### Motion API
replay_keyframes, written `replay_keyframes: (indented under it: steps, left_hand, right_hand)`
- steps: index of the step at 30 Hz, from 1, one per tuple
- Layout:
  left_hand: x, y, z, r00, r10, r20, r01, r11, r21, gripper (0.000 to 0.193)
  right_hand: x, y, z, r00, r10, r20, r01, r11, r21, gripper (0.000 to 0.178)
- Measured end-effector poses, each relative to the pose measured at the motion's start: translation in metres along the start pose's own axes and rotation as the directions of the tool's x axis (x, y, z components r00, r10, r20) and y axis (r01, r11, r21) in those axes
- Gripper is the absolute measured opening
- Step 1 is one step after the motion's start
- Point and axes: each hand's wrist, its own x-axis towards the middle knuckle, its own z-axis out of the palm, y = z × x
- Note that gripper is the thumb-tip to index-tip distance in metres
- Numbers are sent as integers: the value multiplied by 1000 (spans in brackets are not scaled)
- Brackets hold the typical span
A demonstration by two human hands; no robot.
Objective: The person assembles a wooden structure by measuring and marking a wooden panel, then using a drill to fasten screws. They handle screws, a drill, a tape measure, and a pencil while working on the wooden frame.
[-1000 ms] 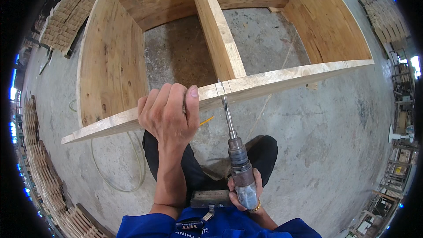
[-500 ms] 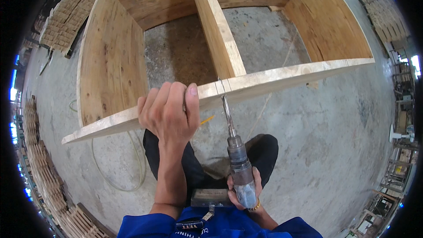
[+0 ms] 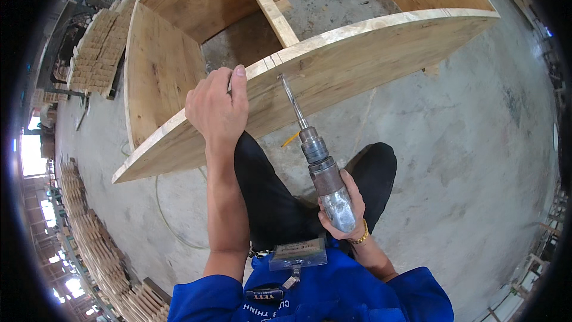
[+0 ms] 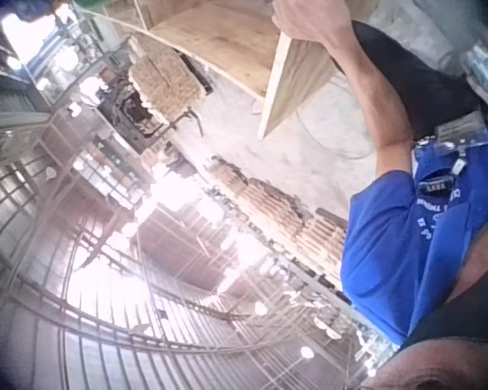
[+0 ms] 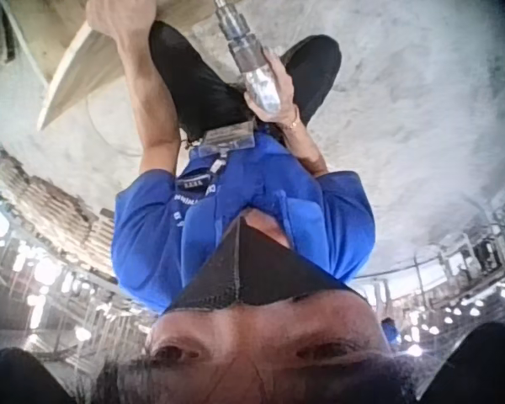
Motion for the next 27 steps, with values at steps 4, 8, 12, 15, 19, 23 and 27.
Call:
replay_keyframes:
  steps: [4, 8, 12, 15, 19, 23, 27]
  left_hand:
    - [0, 4, -6, 990, -84, 109, 82, 996, 29, 30]
    - [6, 4, -10, 955, -154, 253, 155, 988, 15, 34]
    - [20, -6, -13, 890, -66, 452, 146, 979, -145, 38]
    - [45, -9, -12, 737, 73, 671, 239, 902, -360, 43]
    - [62, 8, 0, 636, 106, 765, 578, 592, -562, 48]
    - [64, 1, -2, 609, 160, 777, 638, 483, -600, 48]
    - [63, 11, -2, 614, 135, 777, 607, 549, -575, 46]
  right_hand:
    - [-12, -3, -2, 999, -36, -18, 37, 996, 80, 81]
    - [-19, -4, -6, 990, -141, -10, 142, 988, 64, 81]
    - [-19, -7, -9, 988, -147, -40, 149, 986, 74, 82]
    - [-17, -13, -9, 984, -170, -44, 172, 984, 43, 84]
    - [-20, -11, -6, 995, -87, -57, 94, 988, 124, 85]
    - [-25, -3, -6, 998, -39, -41, 45, 986, 160, 85]
    - [-26, -2, -4, 999, -37, -25, 41, 987, 157, 84]
